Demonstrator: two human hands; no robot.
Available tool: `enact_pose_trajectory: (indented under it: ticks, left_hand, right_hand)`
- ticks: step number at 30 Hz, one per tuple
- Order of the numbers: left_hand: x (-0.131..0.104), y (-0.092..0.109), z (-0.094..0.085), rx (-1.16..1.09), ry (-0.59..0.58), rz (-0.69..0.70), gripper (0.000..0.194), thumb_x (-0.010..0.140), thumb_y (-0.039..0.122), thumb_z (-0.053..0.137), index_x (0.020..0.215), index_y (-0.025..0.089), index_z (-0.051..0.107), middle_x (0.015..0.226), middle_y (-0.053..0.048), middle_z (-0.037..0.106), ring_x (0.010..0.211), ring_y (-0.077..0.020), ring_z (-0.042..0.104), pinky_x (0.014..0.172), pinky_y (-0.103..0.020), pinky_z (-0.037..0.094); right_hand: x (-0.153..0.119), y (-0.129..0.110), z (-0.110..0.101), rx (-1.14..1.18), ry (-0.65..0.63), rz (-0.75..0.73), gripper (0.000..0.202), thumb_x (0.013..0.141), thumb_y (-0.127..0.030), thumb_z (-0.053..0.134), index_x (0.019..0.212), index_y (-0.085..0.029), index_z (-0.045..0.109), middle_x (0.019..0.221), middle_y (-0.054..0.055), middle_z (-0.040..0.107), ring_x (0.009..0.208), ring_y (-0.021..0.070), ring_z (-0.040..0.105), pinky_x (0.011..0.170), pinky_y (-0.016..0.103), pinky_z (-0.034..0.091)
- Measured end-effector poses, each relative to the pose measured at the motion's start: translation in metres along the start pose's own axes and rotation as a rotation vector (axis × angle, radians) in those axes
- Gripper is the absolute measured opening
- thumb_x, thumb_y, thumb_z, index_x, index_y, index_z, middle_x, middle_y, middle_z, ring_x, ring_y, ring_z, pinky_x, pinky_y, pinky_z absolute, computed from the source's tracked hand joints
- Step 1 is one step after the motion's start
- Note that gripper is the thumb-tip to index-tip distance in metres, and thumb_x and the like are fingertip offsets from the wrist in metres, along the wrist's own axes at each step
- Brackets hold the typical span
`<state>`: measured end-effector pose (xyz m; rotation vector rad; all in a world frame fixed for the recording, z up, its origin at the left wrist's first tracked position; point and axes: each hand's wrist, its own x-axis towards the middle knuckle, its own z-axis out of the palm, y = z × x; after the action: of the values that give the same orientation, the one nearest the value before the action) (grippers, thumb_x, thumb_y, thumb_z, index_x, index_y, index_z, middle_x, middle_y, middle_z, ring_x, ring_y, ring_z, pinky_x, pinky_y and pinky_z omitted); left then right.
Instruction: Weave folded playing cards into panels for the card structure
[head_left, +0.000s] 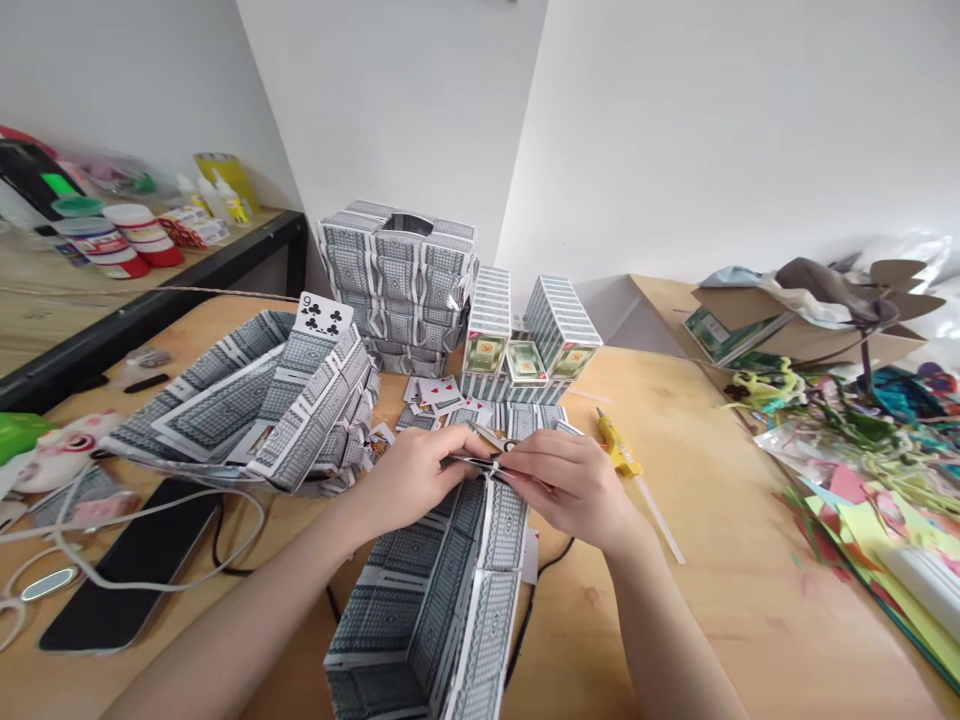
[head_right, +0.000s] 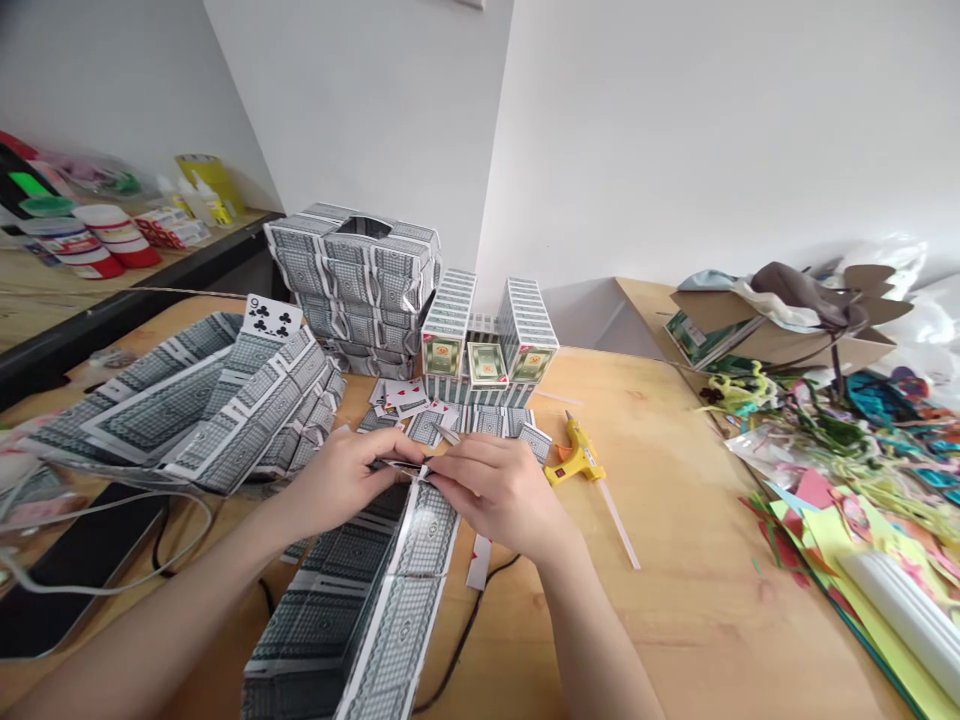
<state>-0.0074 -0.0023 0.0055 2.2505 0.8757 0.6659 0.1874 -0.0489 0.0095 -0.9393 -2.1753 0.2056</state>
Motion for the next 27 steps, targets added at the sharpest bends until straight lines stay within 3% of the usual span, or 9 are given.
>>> enact_pose_trajectory:
  ticks: [11,21,27]
  left_hand:
    - [0.002,-0.005,0.003,-0.084,-0.021,-0.014,0.023,0.073,0.006,0.047,0.084,0.021,0.062,0.083,0.005,0.069,0.077,-0.0107,0.063,0.072,-0.021,0.047]
    - [0.005,-0.008,0.003,-0.139,-0.037,-0.051,0.016,0.075,0.012,0.051,0.083,0.021,0.062,0.082,0.004,0.069,0.076,-0.0108,0.062,0.07,-0.021,0.046]
    - [0.005,-0.013,0.005,-0.109,-0.073,-0.027,0.015,0.076,0.015,0.05,0.084,0.019,0.062,0.082,0.003,0.067,0.076,-0.0127,0.061,0.07,-0.023,0.046]
  right_hand:
    - [-0.001,0.002,0.005,-0.008,-0.009,0.023,0.013,0.08,-0.015,0.053,0.08,-0.021,0.065,0.072,0.004,0.066,0.064,0.0146,0.06,0.055,0.027,0.047]
    - [0.001,0.005,0.009,0.096,0.009,0.04,0.014,0.079,-0.013,0.053,0.084,-0.021,0.064,0.075,0.004,0.066,0.067,0.0142,0.059,0.058,0.027,0.047]
    - [0.002,0.003,0.011,0.141,0.003,0.174,0.012,0.079,-0.018,0.053,0.077,-0.02,0.065,0.067,0.003,0.063,0.061,0.0132,0.056,0.055,0.026,0.046]
